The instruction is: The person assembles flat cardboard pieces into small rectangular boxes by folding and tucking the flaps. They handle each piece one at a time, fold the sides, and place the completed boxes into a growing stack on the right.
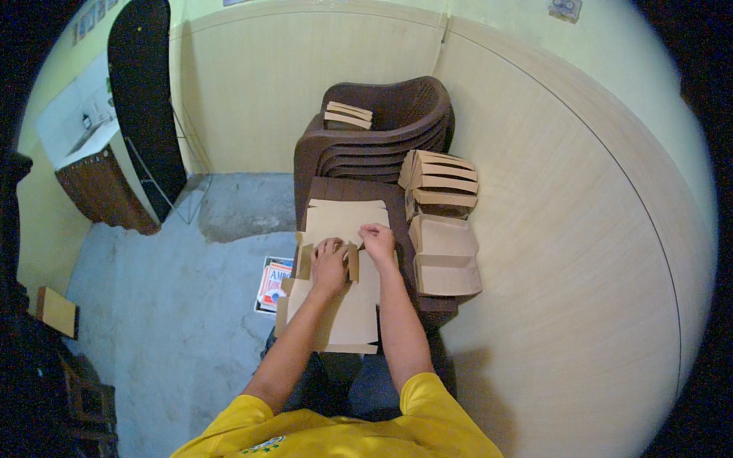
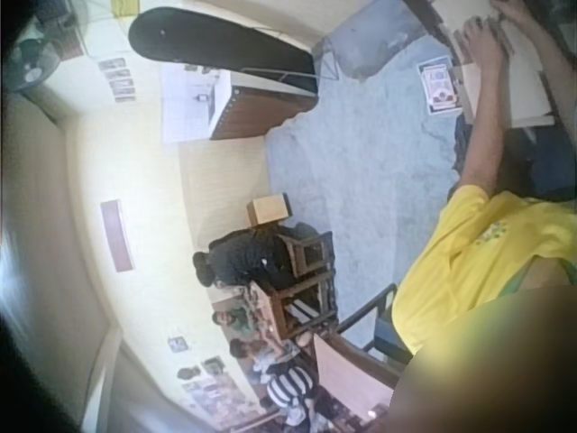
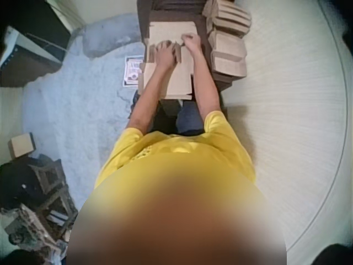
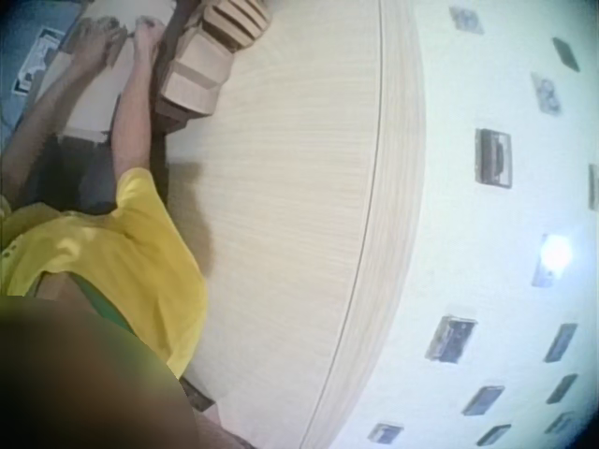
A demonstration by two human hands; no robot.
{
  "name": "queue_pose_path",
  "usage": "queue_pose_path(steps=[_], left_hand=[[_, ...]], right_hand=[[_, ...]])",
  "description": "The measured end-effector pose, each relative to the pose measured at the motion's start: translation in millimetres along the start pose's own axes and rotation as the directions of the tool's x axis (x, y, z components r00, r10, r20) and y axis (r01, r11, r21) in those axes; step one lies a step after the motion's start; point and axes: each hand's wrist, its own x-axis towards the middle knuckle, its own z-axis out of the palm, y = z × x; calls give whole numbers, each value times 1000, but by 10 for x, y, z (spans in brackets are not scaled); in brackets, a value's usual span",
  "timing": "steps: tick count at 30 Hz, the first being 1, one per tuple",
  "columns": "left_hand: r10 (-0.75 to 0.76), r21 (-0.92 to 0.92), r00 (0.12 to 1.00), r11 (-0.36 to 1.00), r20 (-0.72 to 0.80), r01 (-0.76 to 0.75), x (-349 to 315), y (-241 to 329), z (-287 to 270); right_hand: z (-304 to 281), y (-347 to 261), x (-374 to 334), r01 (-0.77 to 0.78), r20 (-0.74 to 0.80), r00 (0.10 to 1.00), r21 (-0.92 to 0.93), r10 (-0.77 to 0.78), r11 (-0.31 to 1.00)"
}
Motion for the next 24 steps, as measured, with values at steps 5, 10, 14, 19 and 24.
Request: queue_pose_path(steps=[5,10,14,19,24], left_hand=[[-12,-193,999,981,52,22,119,53,82],[-104,-164,986,978,130,125,116,152,-27],[-154,-160,982,972,109,170,160,237,-61],[-137,-81,979,985,148,150,144,208,-38],[-129,-33,969,990,209,139,157,189,-28]], right_hand=[[-52,-68,-50,-68,4,998,144,68,987],[-190,-16,3,-61,24,998,51,60,997],[-160,-9,92,-30,90,996,26,28,999],[-27,23,39,140,190,972,-8,-136,990],[-24,59,-56,217,105,974,-141,-203,966]])
